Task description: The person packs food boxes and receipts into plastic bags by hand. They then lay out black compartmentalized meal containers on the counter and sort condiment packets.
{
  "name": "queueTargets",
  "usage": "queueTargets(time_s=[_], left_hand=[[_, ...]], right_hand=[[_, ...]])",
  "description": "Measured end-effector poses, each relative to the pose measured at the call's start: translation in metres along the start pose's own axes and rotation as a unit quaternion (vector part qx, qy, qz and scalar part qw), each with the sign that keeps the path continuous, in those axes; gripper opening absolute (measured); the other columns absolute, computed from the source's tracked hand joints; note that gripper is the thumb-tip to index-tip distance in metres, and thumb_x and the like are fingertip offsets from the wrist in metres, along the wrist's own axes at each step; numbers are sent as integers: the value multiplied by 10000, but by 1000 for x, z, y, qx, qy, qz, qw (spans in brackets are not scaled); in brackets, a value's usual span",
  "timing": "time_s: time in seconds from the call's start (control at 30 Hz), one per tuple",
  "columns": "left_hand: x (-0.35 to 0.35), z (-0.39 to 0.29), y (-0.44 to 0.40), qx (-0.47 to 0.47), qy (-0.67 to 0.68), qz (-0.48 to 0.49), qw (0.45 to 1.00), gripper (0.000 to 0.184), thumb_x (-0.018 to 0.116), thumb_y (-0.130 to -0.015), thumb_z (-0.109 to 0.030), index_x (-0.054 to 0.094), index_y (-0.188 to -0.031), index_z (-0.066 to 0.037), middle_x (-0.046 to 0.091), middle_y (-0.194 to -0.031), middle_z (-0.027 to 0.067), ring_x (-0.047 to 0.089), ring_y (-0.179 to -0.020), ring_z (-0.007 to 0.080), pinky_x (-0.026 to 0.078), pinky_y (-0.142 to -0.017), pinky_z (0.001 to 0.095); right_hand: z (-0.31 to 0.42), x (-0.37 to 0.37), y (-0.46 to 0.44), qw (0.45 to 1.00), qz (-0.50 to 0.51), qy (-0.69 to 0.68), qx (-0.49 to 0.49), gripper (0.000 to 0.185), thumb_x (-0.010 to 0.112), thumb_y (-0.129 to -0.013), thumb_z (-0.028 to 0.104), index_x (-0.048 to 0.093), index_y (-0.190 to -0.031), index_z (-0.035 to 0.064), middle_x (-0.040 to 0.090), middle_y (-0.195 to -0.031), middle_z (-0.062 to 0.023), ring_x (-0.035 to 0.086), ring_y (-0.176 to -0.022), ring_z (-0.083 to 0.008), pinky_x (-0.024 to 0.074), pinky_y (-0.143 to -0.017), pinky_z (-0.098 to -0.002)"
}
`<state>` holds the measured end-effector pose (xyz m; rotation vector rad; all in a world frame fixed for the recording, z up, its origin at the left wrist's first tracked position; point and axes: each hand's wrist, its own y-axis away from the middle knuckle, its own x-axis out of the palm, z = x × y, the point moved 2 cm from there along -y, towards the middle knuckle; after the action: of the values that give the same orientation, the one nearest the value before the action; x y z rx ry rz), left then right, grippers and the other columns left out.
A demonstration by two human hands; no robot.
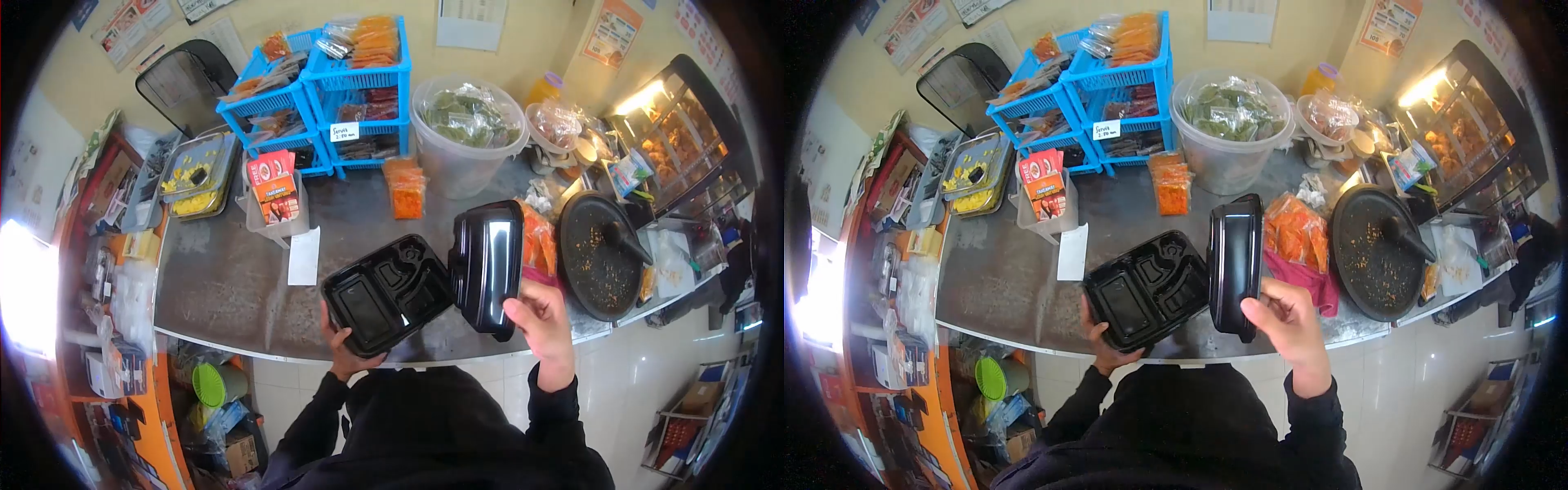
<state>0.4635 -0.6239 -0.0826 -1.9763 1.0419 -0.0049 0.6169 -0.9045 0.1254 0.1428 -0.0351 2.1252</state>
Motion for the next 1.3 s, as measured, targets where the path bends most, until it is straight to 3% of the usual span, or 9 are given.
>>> queueTargets(time_s=[0.2,0.3,0.43,0.53,0.63,0.87,1.1,1.2,1.3], left_hand=[[10,-14,-4,-158,-105,147,971,1064,888,-619,-430,227,-1403,-147,39,-1546,351,61,-1446,509,165,-1144,585],[-19,-71,-92,-38,41,75,996,1200,897,-528,-558,238,-1449,-160,-13,-1555,340,9,-1447,512,98,-1121,656],[-47,-160,-197,104,28,188,976,1144,893,-488,-575,323,-1461,-378,-41,-1541,359,13,-1414,581,119,-1099,690],[-43,-173,-221,111,-49,250,961,1047,896,-512,-473,403,-1430,-372,1,-1531,364,66,-1391,607,223,-1074,678],[-48,-171,-219,114,-30,246,962,1039,904,-506,-435,420,-1420,-333,80,-1516,339,157,-1364,598,298,-1053,648],[-66,-168,-201,97,-55,215,970,1039,924,-448,-391,469,-1378,-300,187,-1465,284,243,-1331,558,334,-1052,614],[-104,-152,-157,37,-103,120,987,883,955,-379,-351,568,-1166,-247,158,-1464,287,225,-1345,558,296,-1082,603],[-142,-153,-124,10,-158,1,987,954,973,-399,-410,435,-1164,-220,182,-1448,300,276,-1335,536,337,-1073,570],[-184,-138,-58,-39,-216,-184,958,1016,954,-416,-447,304,-1145,-164,234,-1403,237,340,-1315,400,299,-1094,493]], right_hand=[[32,34,0,993,7,96,-74,160,645,-921,109,666,-997,-30,562,-833,26,439,-666,-8,309,-549,-196],[40,54,-3,989,59,84,-105,138,652,-919,103,639,-927,-34,523,-804,5,430,-643,-18,308,-512,-215],[33,75,-3,982,121,121,-83,161,658,-915,100,591,-844,-28,449,-739,-11,414,-626,-26,302,-470,-236],[41,92,-1,976,151,108,-117,159,692,-890,93,601,-827,-21,501,-758,-12,421,-612,-11,305,-467,-224],[34,99,2,988,148,22,-39,147,727,-869,93,623,-837,-6,531,-743,23,450,-626,3,324,-482,-202],[10,101,2,978,185,-95,8,132,745,-846,41,640,-896,-21,597,-787,41,510,-696,5,397,-554,-183],[43,94,-7,988,149,-26,-23,181,711,-863,19,654,-1026,-36,645,-883,10,564,-796,-16,443,-658,-172],[42,111,-21,984,161,5,-79,161,750,-825,45,687,-960,-16,610,-784,1,534,-692,-32,396,-580,-192],[26,149,-41,956,189,92,-207,156,794,-772,82,709,-872,-2,524,-671,-40,466,-556,-102,335,-494,-256]])
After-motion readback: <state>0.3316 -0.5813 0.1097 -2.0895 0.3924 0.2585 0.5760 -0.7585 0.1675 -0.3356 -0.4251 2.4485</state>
